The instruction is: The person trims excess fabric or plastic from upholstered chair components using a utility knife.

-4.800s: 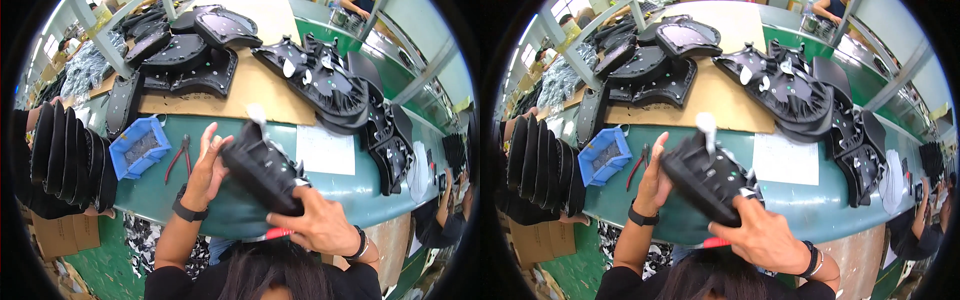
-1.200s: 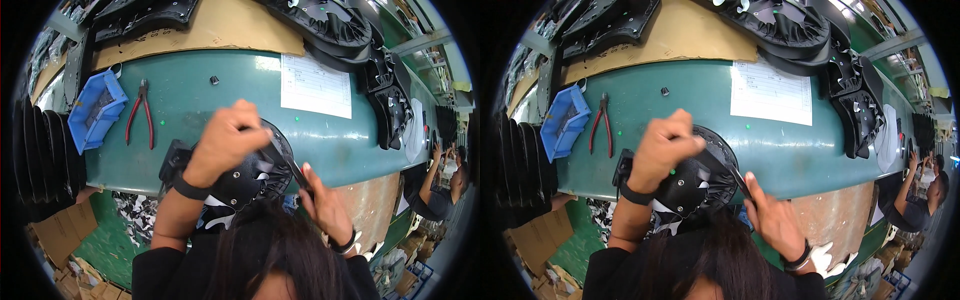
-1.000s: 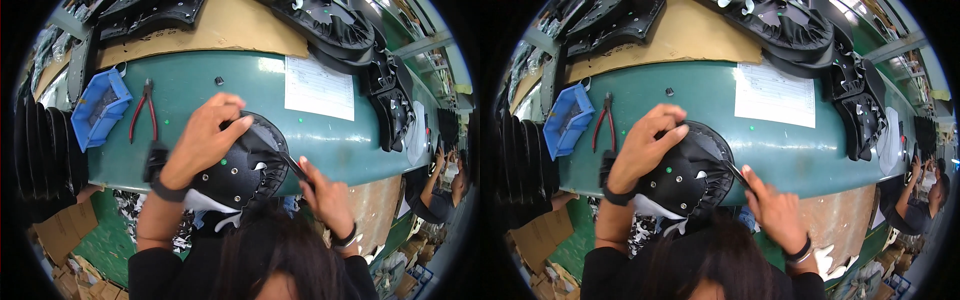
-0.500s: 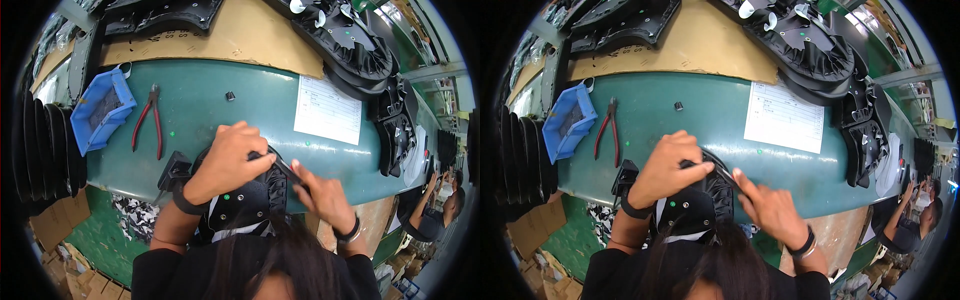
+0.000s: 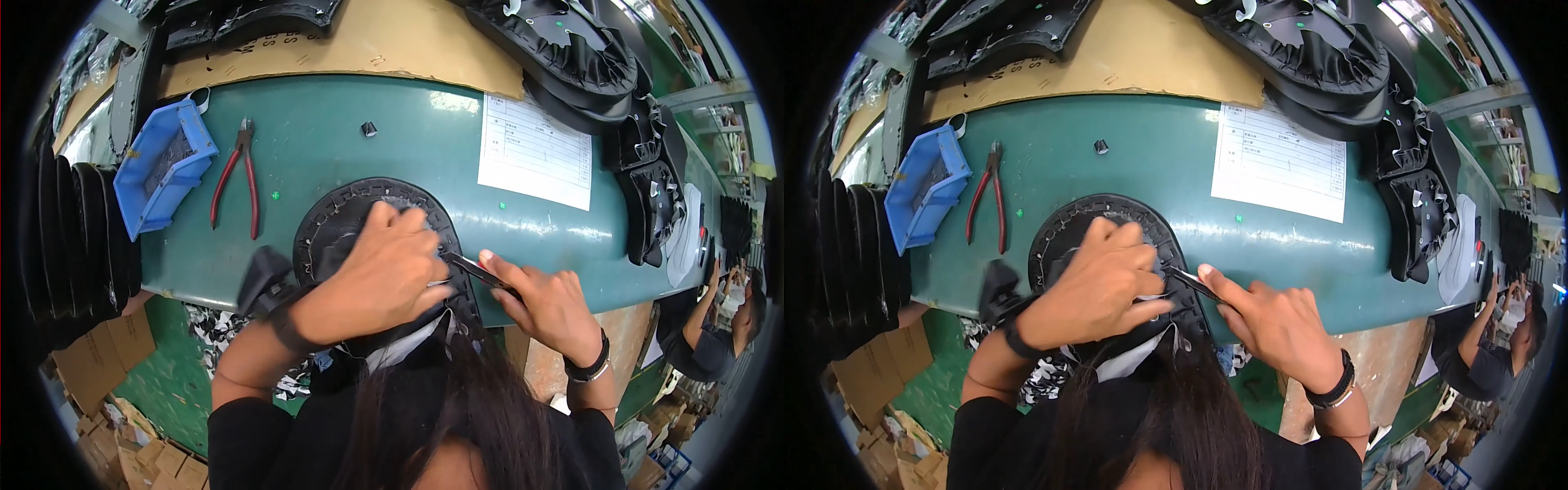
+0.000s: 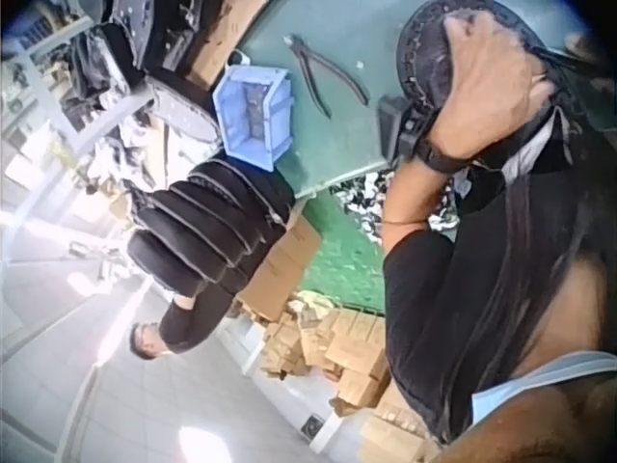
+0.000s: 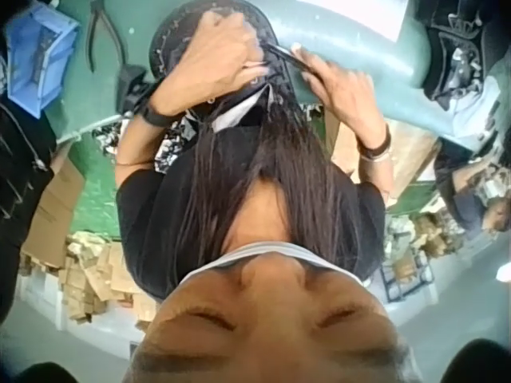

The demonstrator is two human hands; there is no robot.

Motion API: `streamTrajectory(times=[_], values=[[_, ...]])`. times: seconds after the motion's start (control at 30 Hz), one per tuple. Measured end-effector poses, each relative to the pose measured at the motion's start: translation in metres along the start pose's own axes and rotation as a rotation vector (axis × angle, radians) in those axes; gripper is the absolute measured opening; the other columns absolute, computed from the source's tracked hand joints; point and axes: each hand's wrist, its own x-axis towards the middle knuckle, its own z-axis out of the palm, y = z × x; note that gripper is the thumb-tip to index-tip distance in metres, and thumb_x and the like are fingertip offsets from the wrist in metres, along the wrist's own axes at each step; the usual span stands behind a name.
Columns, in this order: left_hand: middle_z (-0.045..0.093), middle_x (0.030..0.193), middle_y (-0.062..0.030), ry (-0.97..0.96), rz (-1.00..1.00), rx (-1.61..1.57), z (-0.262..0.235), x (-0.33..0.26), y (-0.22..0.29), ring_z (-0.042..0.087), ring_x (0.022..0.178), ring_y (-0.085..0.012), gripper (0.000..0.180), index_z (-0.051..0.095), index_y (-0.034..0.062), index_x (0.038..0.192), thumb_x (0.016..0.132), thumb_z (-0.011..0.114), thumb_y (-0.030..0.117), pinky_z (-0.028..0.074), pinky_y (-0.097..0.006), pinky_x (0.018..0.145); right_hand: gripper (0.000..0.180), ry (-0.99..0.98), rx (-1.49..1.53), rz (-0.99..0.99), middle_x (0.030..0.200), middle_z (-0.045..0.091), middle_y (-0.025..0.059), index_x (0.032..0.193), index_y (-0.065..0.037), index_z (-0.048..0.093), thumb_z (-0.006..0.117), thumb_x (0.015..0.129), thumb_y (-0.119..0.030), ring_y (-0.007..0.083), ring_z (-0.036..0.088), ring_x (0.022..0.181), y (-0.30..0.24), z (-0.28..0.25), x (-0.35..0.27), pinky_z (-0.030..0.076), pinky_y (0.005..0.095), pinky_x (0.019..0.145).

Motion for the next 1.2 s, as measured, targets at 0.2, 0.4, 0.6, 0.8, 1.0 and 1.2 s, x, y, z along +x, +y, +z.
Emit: streamTrajectory(times=[0.2,0.4,0.6,0.8,1.0,1.2], values=[[0.056,0.113,-0.012,0.732,0.071,-0.663,-0.003,0.004,-0.024,0.059,0.102,-0.0273,0.025,0.06,0.0015,0.068,0.085,0.072,0.017,0.047,-0.04,0.087,0.056,0.166,0.203,0.014,0.074,0.059,0.0138,0.142,-0.019,0.048,0.066,0.089,-0.022,0.0379,0.059,0.063,-0.005,0.04,-0.056,0.044,0.0463,0.054],[0.065,0.076,-0.0084,0.229,-0.02,-0.384,0.008,0.013,0.006,0.061,0.061,-0.0207,0.033,0.066,0.0035,0.095,0.089,0.066,0.036,0.047,-0.032,0.055,0.055,0.195,-0.014,0.044,0.074,0.059,0.0106,0.141,-0.026,0.05,0.067,0.088,-0.023,0.0344,0.059,0.061,0.003,0.024,-0.043,0.044,0.0434,0.052],[0.048,0.061,-0.0052,0.176,0.038,0.039,0.027,0.028,-0.001,0.051,0.068,-0.0225,0.022,0.061,0.008,0.066,0.076,0.072,0.023,0.035,-0.036,0.075,0.055,-0.052,-0.116,0.027,0.075,0.063,0.0088,0.138,-0.022,0.052,0.068,0.085,-0.019,0.0339,0.06,0.064,0.006,-0.006,-0.019,0.045,0.0428,0.056],[0.045,0.057,-0.0039,0.181,-0.18,-0.671,0.008,0.033,-0.011,0.048,0.063,-0.0167,0.029,0.051,0.0021,0.056,0.076,0.068,0.013,0.032,-0.031,0.067,0.058,0.259,0.153,0.096,0.074,0.063,0.0151,0.142,-0.013,0.046,0.067,0.088,-0.017,0.0368,0.061,0.061,-0.008,0.038,-0.056,0.047,0.0476,0.056],[0.046,0.071,-0.001,0.355,-0.412,-1.525,-0.001,0.031,-0.019,0.048,0.07,-0.0122,0.026,0.046,0.0059,0.062,0.08,0.065,0.002,0.036,-0.027,0.061,0.057,0.4,0.118,0.154,0.073,0.063,0.015,0.142,-0.014,0.048,0.067,0.088,-0.018,0.0365,0.061,0.06,-0.019,0.045,-0.03,0.046,0.0474,0.055],[0.055,0.073,-0.0086,0.233,-0.238,-0.078,0.0,0.038,0.001,0.058,0.074,-0.0212,0.021,0.057,0.0053,0.077,0.083,0.07,0.021,0.045,-0.035,0.063,0.054,0.303,-0.033,0.206,0.066,0.057,0.011,0.142,-0.028,0.048,0.064,0.091,-0.023,0.0341,0.059,0.053,-0.008,0.031,-0.009,0.042,0.0457,0.048]])
